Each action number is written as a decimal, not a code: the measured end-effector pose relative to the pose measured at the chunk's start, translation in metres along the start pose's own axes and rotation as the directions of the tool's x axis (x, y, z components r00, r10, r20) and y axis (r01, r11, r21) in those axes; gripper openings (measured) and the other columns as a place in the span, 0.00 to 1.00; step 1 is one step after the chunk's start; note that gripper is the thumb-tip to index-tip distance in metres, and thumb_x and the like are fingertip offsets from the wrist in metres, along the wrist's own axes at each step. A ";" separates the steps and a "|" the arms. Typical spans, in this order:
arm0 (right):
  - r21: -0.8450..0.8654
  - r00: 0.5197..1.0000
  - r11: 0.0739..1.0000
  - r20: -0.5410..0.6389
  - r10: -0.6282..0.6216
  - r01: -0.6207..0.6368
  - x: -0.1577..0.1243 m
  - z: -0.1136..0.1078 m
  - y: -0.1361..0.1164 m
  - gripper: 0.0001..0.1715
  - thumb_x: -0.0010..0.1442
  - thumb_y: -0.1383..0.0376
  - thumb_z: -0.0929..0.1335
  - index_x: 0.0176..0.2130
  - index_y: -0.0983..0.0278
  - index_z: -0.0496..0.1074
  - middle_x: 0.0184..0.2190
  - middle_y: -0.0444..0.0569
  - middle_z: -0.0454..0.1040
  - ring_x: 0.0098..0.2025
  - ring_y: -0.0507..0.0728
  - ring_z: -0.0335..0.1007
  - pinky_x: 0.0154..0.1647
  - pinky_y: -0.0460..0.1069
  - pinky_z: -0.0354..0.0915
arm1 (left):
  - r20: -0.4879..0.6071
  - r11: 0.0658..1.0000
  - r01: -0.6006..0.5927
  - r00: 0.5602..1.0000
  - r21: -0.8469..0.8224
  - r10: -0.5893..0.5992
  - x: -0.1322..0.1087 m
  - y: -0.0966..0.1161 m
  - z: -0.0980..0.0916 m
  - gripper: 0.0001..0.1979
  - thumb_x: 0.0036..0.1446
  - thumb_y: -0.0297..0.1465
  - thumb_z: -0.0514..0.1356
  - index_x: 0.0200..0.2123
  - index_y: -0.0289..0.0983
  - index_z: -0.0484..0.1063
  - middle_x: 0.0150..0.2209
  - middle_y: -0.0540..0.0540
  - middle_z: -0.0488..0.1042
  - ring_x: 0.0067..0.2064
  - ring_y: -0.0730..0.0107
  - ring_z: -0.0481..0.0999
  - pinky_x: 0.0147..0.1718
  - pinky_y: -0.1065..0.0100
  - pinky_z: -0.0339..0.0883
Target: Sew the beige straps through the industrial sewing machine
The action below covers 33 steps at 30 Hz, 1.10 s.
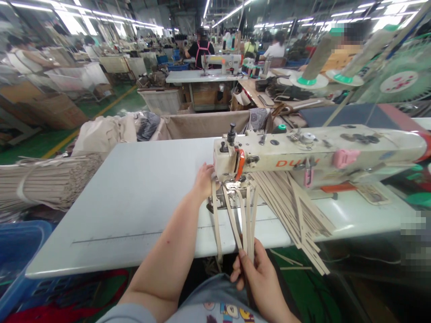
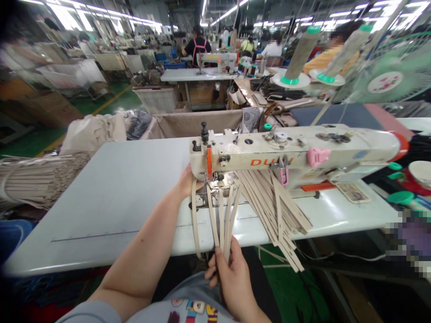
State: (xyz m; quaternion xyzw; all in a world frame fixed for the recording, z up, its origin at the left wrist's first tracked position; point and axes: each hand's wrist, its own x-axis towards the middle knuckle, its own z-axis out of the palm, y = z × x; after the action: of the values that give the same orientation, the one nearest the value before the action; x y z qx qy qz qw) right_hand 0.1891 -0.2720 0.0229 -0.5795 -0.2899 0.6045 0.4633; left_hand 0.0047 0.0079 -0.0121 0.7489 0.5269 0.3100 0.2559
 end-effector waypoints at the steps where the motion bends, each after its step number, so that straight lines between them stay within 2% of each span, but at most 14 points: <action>1: -0.014 1.000 1.000 0.002 -0.003 0.003 -0.001 -0.001 0.000 0.40 0.61 0.31 0.80 0.50 0.57 0.72 0.28 0.39 0.81 0.25 0.57 0.82 0.22 0.47 0.71 | 0.028 1.000 -0.003 1.000 0.022 0.002 -0.002 -0.002 -0.001 0.34 0.46 0.30 0.78 0.59 0.44 0.84 0.69 0.37 0.79 0.78 0.27 0.68 0.81 0.29 0.58; 3: -0.062 1.000 0.998 0.006 -0.012 0.012 -0.003 -0.004 0.001 0.40 0.62 0.30 0.79 0.49 0.58 0.73 0.28 0.40 0.81 0.25 0.58 0.83 0.22 0.48 0.72 | 0.079 0.998 -0.014 0.997 0.066 0.009 -0.006 -0.004 -0.001 0.46 0.38 0.31 0.83 0.64 0.43 0.81 0.74 0.35 0.73 0.81 0.21 0.62 0.80 0.25 0.57; 5: -0.132 0.999 0.991 -0.005 -0.039 0.038 -0.006 -0.008 0.002 0.39 0.64 0.29 0.77 0.49 0.58 0.76 0.29 0.41 0.82 0.26 0.58 0.83 0.22 0.49 0.71 | 0.126 0.995 -0.032 0.992 0.097 0.020 -0.007 -0.005 -0.002 0.51 0.35 0.33 0.85 0.67 0.42 0.79 0.76 0.33 0.71 0.82 0.18 0.59 0.80 0.24 0.57; 8: -0.266 0.993 0.958 -0.031 -0.114 0.102 -0.010 -0.018 0.002 0.36 0.69 0.29 0.73 0.49 0.56 0.79 0.27 0.42 0.81 0.23 0.58 0.78 0.22 0.50 0.69 | 0.131 0.994 -0.045 0.991 0.098 0.032 -0.007 -0.006 -0.002 0.52 0.35 0.35 0.86 0.67 0.43 0.78 0.75 0.34 0.71 0.82 0.18 0.58 0.80 0.25 0.57; 11: -0.466 0.972 0.862 -0.018 -0.233 0.198 -0.006 -0.036 -0.006 0.30 0.77 0.35 0.67 0.45 0.55 0.79 0.25 0.43 0.81 0.21 0.58 0.76 0.27 0.53 0.72 | 0.118 0.993 -0.044 0.992 0.106 0.031 -0.006 -0.007 -0.002 0.52 0.38 0.34 0.85 0.69 0.41 0.77 0.74 0.34 0.73 0.82 0.19 0.59 0.80 0.26 0.58; 13: -0.624 0.937 0.727 0.023 -0.349 0.286 0.000 -0.051 -0.017 0.24 0.80 0.43 0.65 0.46 0.56 0.79 0.29 0.48 0.85 0.27 0.62 0.82 0.34 0.55 0.77 | 0.116 0.991 -0.044 0.993 0.123 0.029 -0.005 -0.008 -0.002 0.52 0.39 0.34 0.85 0.69 0.41 0.76 0.74 0.33 0.73 0.82 0.19 0.60 0.80 0.26 0.59; 15: -0.779 0.844 0.516 0.029 -0.536 0.355 0.009 -0.066 -0.030 0.21 0.80 0.49 0.65 0.51 0.58 0.80 0.38 0.56 0.89 0.38 0.68 0.88 0.43 0.59 0.82 | 0.115 0.990 -0.054 0.993 0.133 0.039 -0.005 -0.010 -0.002 0.52 0.40 0.35 0.85 0.70 0.42 0.76 0.74 0.33 0.73 0.81 0.20 0.61 0.79 0.25 0.60; 17: -0.907 0.726 0.281 0.040 -0.686 0.315 0.019 -0.079 -0.042 0.23 0.80 0.51 0.63 0.54 0.63 0.80 0.44 0.66 0.89 0.44 0.75 0.89 0.45 0.64 0.83 | 0.110 0.989 -0.067 0.992 0.133 0.053 -0.004 -0.011 -0.001 0.52 0.40 0.36 0.85 0.70 0.44 0.76 0.74 0.35 0.73 0.82 0.22 0.61 0.79 0.26 0.61; 18: -0.951 0.701 0.183 0.045 -0.711 0.247 0.023 -0.085 -0.047 0.25 0.80 0.53 0.62 0.57 0.65 0.80 0.48 0.70 0.88 0.44 0.76 0.89 0.42 0.65 0.83 | 0.106 0.989 -0.070 0.993 0.133 0.056 -0.004 -0.012 -0.001 0.51 0.40 0.36 0.85 0.70 0.46 0.76 0.74 0.35 0.73 0.82 0.23 0.62 0.80 0.26 0.61; 20: -0.991 0.708 0.034 0.065 -0.703 0.126 0.030 -0.093 -0.054 0.25 0.81 0.54 0.63 0.61 0.68 0.78 0.54 0.74 0.85 0.45 0.77 0.89 0.40 0.65 0.84 | 0.102 0.988 -0.064 0.994 0.142 0.050 -0.004 -0.012 0.000 0.52 0.39 0.35 0.84 0.70 0.47 0.77 0.73 0.36 0.74 0.81 0.22 0.62 0.80 0.27 0.61; 22: -0.997 0.735 -0.054 0.072 -0.674 0.048 0.035 -0.098 -0.055 0.25 0.80 0.55 0.66 0.64 0.70 0.77 0.59 0.76 0.83 0.47 0.78 0.90 0.41 0.65 0.84 | 0.102 0.986 -0.050 0.994 0.158 0.034 -0.004 -0.012 0.002 0.52 0.38 0.35 0.84 0.70 0.46 0.77 0.72 0.36 0.75 0.81 0.20 0.62 0.80 0.27 0.61; 27: -0.992 0.782 -0.124 0.069 -0.619 -0.011 0.039 -0.103 -0.046 0.26 0.80 0.55 0.69 0.65 0.70 0.76 0.55 0.70 0.83 0.44 0.74 0.90 0.41 0.62 0.83 | 0.116 0.984 -0.054 0.993 0.168 0.035 -0.004 -0.010 0.003 0.53 0.37 0.35 0.85 0.70 0.44 0.76 0.72 0.35 0.75 0.82 0.20 0.61 0.80 0.27 0.59; 30: -0.988 0.779 -0.154 0.081 -0.622 -0.021 0.037 -0.103 -0.041 0.20 0.81 0.56 0.69 0.61 0.67 0.77 0.50 0.63 0.83 0.43 0.71 0.90 0.42 0.59 0.82 | 0.124 0.983 -0.075 0.991 0.167 0.054 -0.004 -0.010 0.002 0.53 0.38 0.35 0.84 0.70 0.43 0.76 0.73 0.34 0.74 0.82 0.21 0.59 0.80 0.27 0.59; 33: -0.975 0.771 -0.221 0.163 -0.615 0.029 0.032 -0.100 -0.043 0.16 0.80 0.60 0.68 0.58 0.67 0.77 0.47 0.61 0.82 0.46 0.72 0.88 0.46 0.61 0.82 | 0.127 0.983 -0.058 0.991 0.175 0.036 -0.004 -0.009 0.002 0.54 0.38 0.35 0.84 0.71 0.41 0.76 0.74 0.33 0.74 0.82 0.20 0.59 0.80 0.28 0.59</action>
State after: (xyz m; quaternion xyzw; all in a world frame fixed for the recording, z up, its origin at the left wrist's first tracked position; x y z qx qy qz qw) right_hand 0.2992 -0.2447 0.0307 -0.7237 -0.6794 -0.0971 0.0723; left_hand -0.0002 0.0070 -0.0206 0.7988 0.5179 0.2206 0.2125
